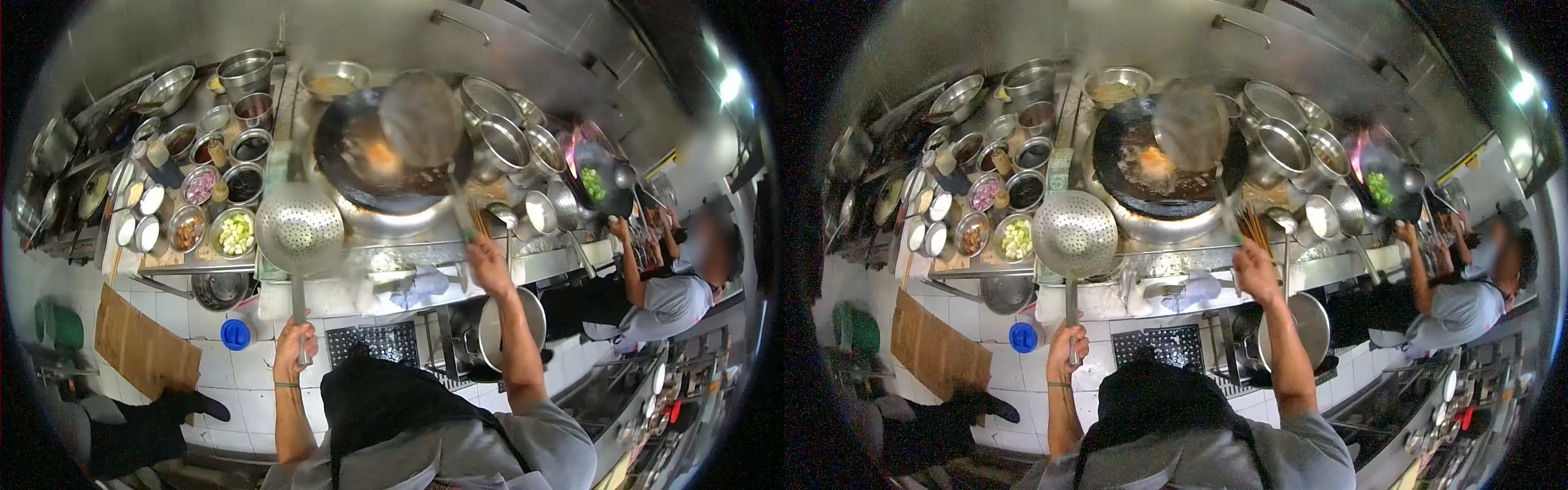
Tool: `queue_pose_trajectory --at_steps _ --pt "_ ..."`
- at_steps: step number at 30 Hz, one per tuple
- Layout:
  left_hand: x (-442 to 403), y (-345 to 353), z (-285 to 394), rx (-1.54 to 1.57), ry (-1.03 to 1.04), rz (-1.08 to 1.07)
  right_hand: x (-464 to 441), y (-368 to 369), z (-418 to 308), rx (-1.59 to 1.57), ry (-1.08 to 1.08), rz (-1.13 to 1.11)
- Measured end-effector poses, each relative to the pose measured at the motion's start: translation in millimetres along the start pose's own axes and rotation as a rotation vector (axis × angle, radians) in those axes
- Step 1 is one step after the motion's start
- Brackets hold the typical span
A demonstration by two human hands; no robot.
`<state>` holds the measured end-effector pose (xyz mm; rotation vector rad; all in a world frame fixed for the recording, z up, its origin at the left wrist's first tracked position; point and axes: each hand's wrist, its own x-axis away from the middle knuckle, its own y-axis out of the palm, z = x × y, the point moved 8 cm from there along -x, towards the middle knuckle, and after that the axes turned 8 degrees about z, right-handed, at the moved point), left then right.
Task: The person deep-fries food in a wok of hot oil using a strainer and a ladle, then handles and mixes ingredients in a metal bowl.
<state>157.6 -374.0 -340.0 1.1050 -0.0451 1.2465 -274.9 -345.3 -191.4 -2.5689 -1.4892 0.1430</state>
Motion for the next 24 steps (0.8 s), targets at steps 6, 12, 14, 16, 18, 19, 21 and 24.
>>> queue_pose_trajectory --at_steps 6,12,14,16,18,19,21,24 --pt "-20.1 -13.3 -22.5 -0.258 -0.013 0.064 -22.4 13.3 -19.2 0.233 -0.146 0.053" --pt "10.4 -31.0 -4.3 -0.560 0.265 0.278 -65.8 -6.2 -7.5 0.210 -0.043 0.118" --pt "30.1 -38.7 2.6 -0.520 0.324 0.354 -59.1 1.4 -10.6 0.062 0.203 0.076" --pt "55.0 -44.8 7.2 -0.360 0.373 0.399 -57.8 12.0 -2.8 -0.184 0.370 -0.013" --pt "76.2 -57.7 8.0 -0.280 0.420 0.457 -50.9 23.7 1.2 -0.519 0.591 -0.072" --pt "85.7 -63.2 8.3 -0.235 0.419 0.481 -49.9 29.3 1.4 -0.625 0.650 -0.105" --pt "101.3 -69.3 7.7 -0.165 0.429 0.535 -50.6 44.2 3.0 -0.843 0.770 -0.167" --pt "120.2 -67.2 8.9 -0.077 0.471 0.578 -50.9 59.3 -0.8 -1.022 0.835 -0.232"
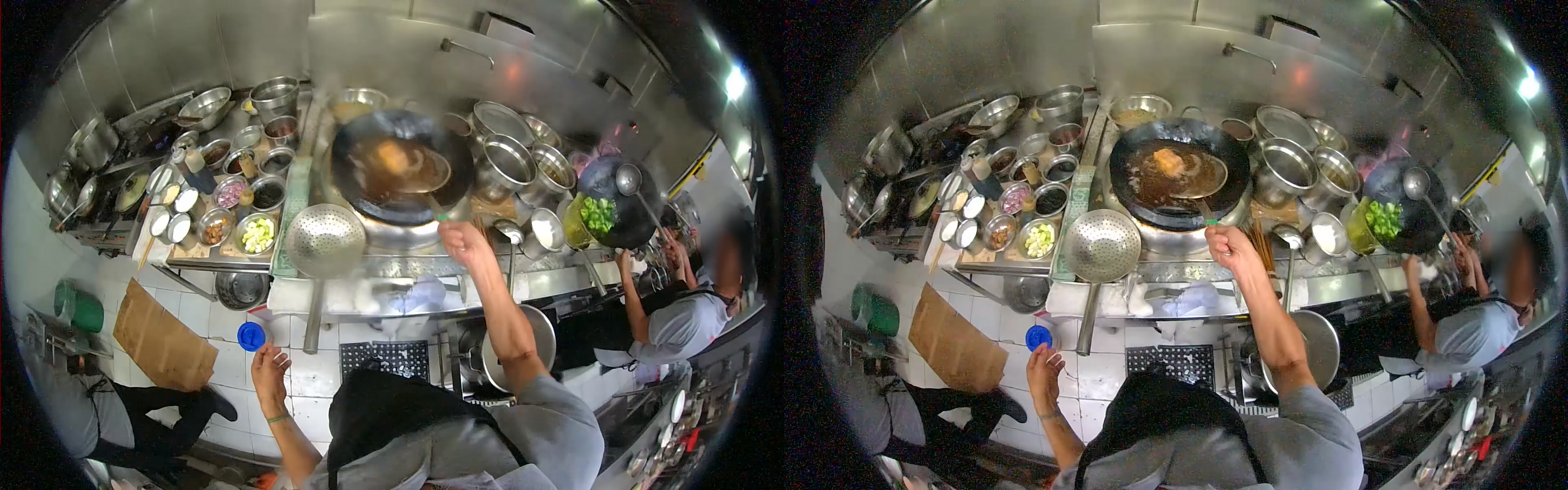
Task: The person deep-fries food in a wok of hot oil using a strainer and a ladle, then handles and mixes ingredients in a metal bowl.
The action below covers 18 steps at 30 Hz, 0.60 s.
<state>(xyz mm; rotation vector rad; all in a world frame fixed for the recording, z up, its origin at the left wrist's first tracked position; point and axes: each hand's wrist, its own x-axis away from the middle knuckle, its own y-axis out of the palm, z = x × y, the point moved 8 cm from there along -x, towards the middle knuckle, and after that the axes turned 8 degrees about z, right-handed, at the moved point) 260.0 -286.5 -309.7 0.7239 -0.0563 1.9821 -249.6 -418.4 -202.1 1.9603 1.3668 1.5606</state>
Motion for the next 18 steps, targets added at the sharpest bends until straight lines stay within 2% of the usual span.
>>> queue_pose_trajectory --at_steps 8,9,13,18 --pt "38.3 -19.3 5.9 0.032 0.095 0.032 -0.6 24.0 11.5 -0.106 0.120 -0.085" --pt "42.6 -23.6 4.4 0.037 0.098 0.043 -18.3 13.7 3.8 -0.099 0.106 -0.174" --pt "43.0 -35.8 -6.2 0.101 0.112 0.019 -5.6 20.2 3.9 -0.217 0.177 -0.151" --pt "44.0 -21.5 -13.6 0.083 0.074 0.037 -12.2 -2.9 -0.8 -0.159 0.087 -0.167"
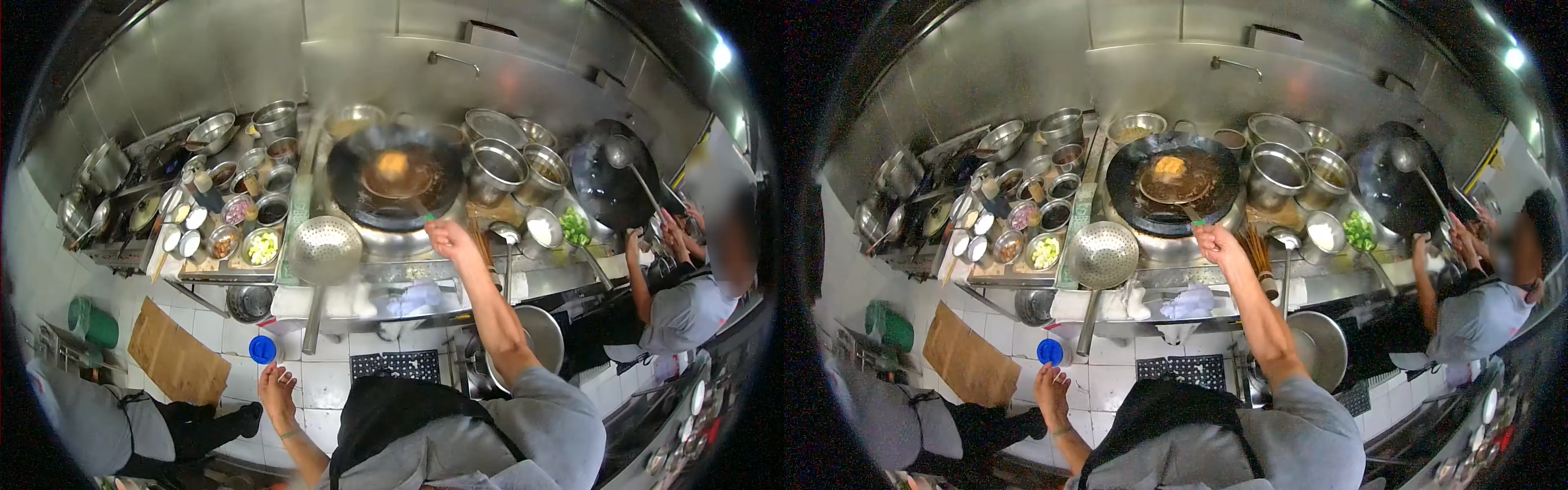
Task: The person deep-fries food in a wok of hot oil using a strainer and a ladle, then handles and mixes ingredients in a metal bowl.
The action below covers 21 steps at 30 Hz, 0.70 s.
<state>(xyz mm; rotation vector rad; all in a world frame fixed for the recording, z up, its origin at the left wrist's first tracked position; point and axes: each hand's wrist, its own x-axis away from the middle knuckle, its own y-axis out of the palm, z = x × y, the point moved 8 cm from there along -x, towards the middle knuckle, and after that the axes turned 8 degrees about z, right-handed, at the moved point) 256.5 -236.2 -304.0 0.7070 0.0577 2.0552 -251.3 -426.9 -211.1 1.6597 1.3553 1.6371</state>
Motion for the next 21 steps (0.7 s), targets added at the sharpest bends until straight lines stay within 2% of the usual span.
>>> queue_pose_trajectory --at_steps 3,6,7,10,14,15,18,19,21 --pt "2.7 24.1 2.5 -0.047 -0.004 -0.016 9.5 -2.3 1.0 -0.022 0.000 0.031" --pt "-2.1 38.7 -3.3 -0.103 -0.011 -0.093 -1.4 -10.2 -9.6 -0.067 0.094 -0.049" --pt "-6.2 44.8 -4.7 -0.105 -0.010 -0.111 5.0 -6.7 -9.2 0.049 0.012 -0.023" --pt "-9.5 60.1 -7.3 -0.097 0.003 -0.153 -0.9 -12.5 -8.9 0.056 -0.016 0.019" --pt "-4.1 83.1 -2.6 -0.124 0.004 -0.185 9.1 -6.6 -8.9 0.171 -0.044 -0.021" --pt "-1.1 84.1 -5.5 -0.136 -0.003 -0.199 2.7 -12.9 -13.2 0.237 -0.036 -0.094" --pt "-0.3 89.8 -21.1 -0.170 -0.022 -0.221 63.1 11.5 3.6 0.171 -0.222 0.165" --pt "1.0 92.2 -26.0 -0.213 -0.009 -0.230 59.6 -4.8 6.4 0.149 -0.181 0.040" --pt "5.8 98.4 -35.5 -0.295 0.020 -0.246 90.8 -28.3 12.0 0.345 -0.368 0.164"
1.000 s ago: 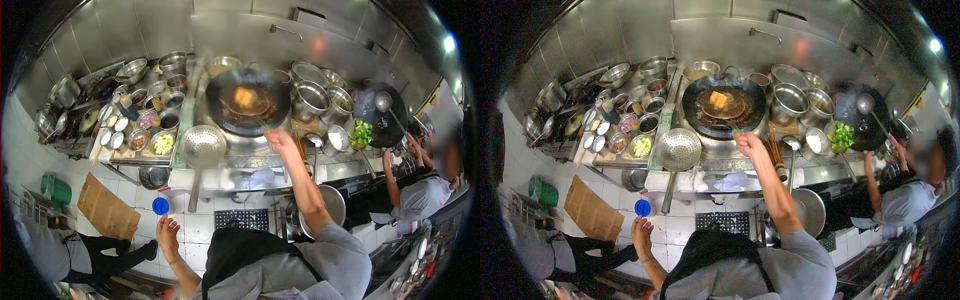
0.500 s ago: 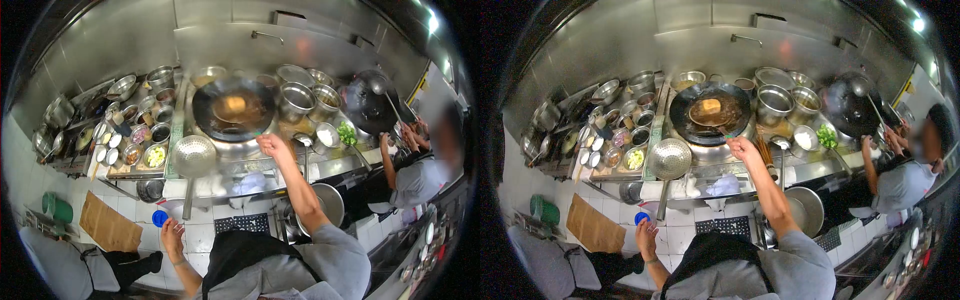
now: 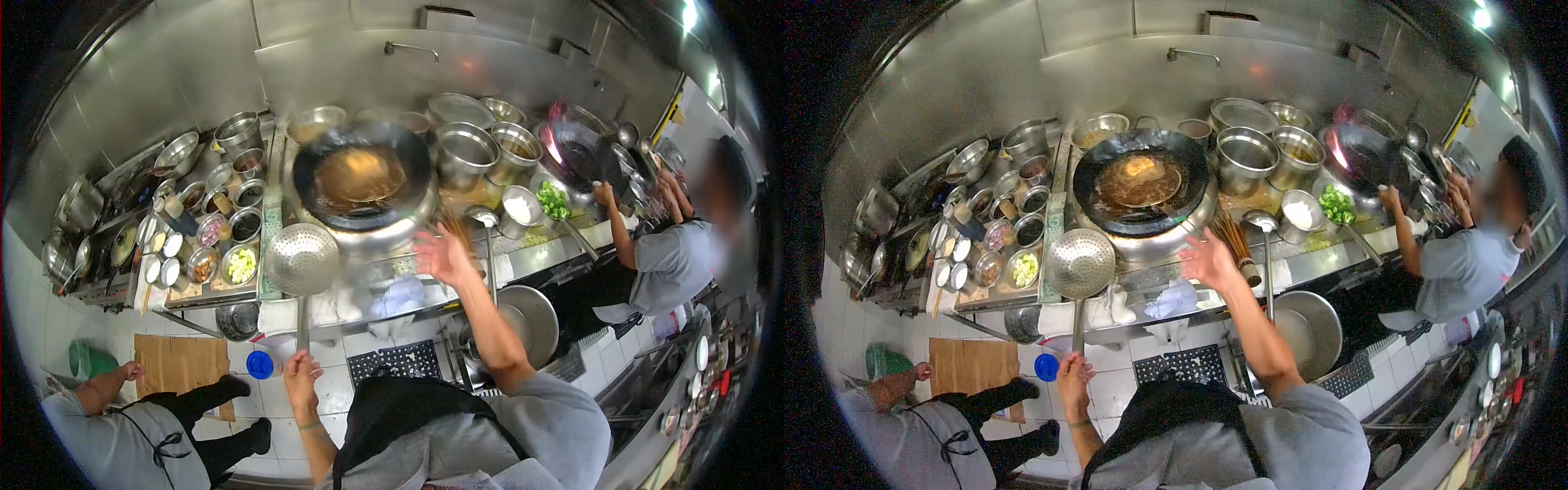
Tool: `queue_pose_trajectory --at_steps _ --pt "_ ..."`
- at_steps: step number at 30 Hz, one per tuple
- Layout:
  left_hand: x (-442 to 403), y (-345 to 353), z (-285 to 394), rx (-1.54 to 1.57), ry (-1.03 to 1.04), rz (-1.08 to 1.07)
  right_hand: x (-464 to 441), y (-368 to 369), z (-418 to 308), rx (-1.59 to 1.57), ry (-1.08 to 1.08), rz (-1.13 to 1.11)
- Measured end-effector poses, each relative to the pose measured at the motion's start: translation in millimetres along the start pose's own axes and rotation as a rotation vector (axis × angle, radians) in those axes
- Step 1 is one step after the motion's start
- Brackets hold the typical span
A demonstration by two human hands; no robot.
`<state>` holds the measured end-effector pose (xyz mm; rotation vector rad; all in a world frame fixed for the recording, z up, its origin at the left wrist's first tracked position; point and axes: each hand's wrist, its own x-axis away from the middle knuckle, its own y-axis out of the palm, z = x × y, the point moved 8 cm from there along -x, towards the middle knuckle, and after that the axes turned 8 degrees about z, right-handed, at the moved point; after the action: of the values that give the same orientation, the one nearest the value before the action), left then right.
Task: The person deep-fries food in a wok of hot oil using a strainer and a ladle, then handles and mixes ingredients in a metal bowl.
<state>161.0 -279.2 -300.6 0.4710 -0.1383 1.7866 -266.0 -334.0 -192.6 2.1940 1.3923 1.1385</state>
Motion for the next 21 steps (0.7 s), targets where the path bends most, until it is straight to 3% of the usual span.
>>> queue_pose_trajectory --at_steps 3,5,7,10,12,13,14,16,17,18,21 --pt "14.6 12.3 2.2 -0.058 -0.018 -0.067 35.5 -75.6 -8.4 0.491 -0.416 0.328" --pt "18.6 14.8 6.9 -0.085 0.009 -0.067 46.9 -169.4 -16.8 1.101 -0.836 0.757" --pt "26.5 31.6 15.1 -0.098 0.014 -0.130 100.3 -186.5 -12.3 1.692 -0.894 1.084" --pt "41.8 112.4 38.3 -0.067 -0.049 -0.364 109.0 -241.6 13.8 1.530 -0.509 1.001" --pt "65.0 194.7 54.4 -0.087 -0.038 -0.663 94.4 -256.5 26.6 1.497 -0.481 0.809" --pt "70.8 234.6 47.8 -0.079 -0.165 -0.785 77.1 -267.9 36.5 1.475 -0.471 0.714" --pt "71.7 281.9 39.7 0.056 -0.264 -0.892 47.2 -316.8 57.1 1.398 -0.727 0.783" --pt "73.4 365.2 24.0 0.227 -0.649 -1.003 47.9 -308.9 54.7 1.281 -0.584 0.767" --pt "68.0 397.7 14.6 0.288 -0.801 -0.924 49.5 -299.5 56.7 1.216 -0.516 0.758" --pt "66.5 430.6 10.5 0.349 -0.948 -0.845 61.9 -279.5 49.4 1.258 -0.711 0.746" --pt "45.0 494.0 27.8 0.549 -0.942 -0.756 105.4 -234.7 18.7 1.219 -0.931 0.763"
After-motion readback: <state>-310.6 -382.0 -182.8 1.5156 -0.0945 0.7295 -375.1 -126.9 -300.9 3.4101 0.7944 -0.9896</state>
